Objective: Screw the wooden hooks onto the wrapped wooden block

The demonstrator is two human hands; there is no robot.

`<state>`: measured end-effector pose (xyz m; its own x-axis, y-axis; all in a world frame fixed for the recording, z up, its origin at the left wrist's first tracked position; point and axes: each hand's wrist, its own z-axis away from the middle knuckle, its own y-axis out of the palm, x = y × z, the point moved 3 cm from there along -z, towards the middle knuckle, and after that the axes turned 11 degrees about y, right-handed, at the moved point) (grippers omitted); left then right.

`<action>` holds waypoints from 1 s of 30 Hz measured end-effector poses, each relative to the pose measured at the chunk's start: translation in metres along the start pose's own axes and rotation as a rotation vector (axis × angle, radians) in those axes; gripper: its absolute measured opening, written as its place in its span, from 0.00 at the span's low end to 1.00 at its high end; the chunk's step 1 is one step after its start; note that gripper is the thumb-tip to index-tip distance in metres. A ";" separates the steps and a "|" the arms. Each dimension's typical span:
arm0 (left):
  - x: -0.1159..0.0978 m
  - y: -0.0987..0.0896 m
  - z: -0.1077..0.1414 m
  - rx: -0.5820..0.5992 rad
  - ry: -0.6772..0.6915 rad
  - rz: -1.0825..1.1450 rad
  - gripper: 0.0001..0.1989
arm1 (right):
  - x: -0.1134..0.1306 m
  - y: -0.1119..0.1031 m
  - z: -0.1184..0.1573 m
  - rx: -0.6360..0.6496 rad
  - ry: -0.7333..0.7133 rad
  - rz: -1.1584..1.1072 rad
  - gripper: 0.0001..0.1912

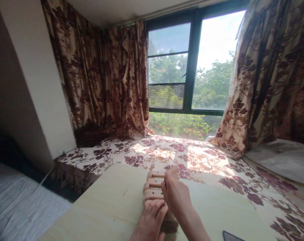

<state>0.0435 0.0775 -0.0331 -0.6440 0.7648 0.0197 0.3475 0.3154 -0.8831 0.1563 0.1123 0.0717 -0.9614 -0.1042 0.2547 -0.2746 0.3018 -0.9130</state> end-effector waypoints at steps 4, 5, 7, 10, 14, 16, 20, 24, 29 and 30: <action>0.000 0.002 0.003 -0.059 0.051 -0.080 0.28 | -0.001 0.000 -0.002 0.025 -0.003 0.008 0.06; 0.000 0.002 0.004 -0.078 0.065 -0.103 0.28 | -0.001 0.001 -0.001 0.031 -0.003 0.009 0.06; 0.000 0.002 0.005 -0.117 0.100 -0.154 0.29 | -0.002 0.002 0.000 0.043 -0.005 0.007 0.07; -0.001 0.001 0.006 -0.175 0.137 -0.237 0.26 | -0.005 0.004 0.002 0.082 -0.018 -0.001 0.08; -0.003 -0.001 0.004 -0.233 0.140 -0.306 0.20 | -0.013 -0.007 -0.001 0.206 -0.094 -0.010 0.09; -0.004 -0.004 0.004 -0.245 0.154 -0.295 0.23 | -0.012 -0.021 -0.004 0.291 -0.183 -0.029 0.05; 0.003 -0.011 0.004 -0.265 0.185 -0.249 0.20 | -0.001 -0.046 -0.009 0.405 -0.356 -0.062 0.04; 0.006 -0.016 0.003 -0.293 0.263 -0.302 0.19 | 0.001 -0.045 -0.015 0.473 -0.357 0.020 0.06; -0.001 -0.022 -0.003 -0.239 0.229 -0.292 0.17 | -0.010 -0.039 -0.023 0.411 -0.276 0.003 0.06; -0.001 -0.023 -0.004 -0.232 0.217 -0.283 0.17 | -0.011 -0.040 -0.024 0.407 -0.275 0.019 0.06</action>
<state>0.0389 0.0713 -0.0108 -0.5863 0.7225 0.3665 0.3378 0.6292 -0.7000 0.1773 0.1242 0.1136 -0.9108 -0.3649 0.1930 -0.1747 -0.0829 -0.9811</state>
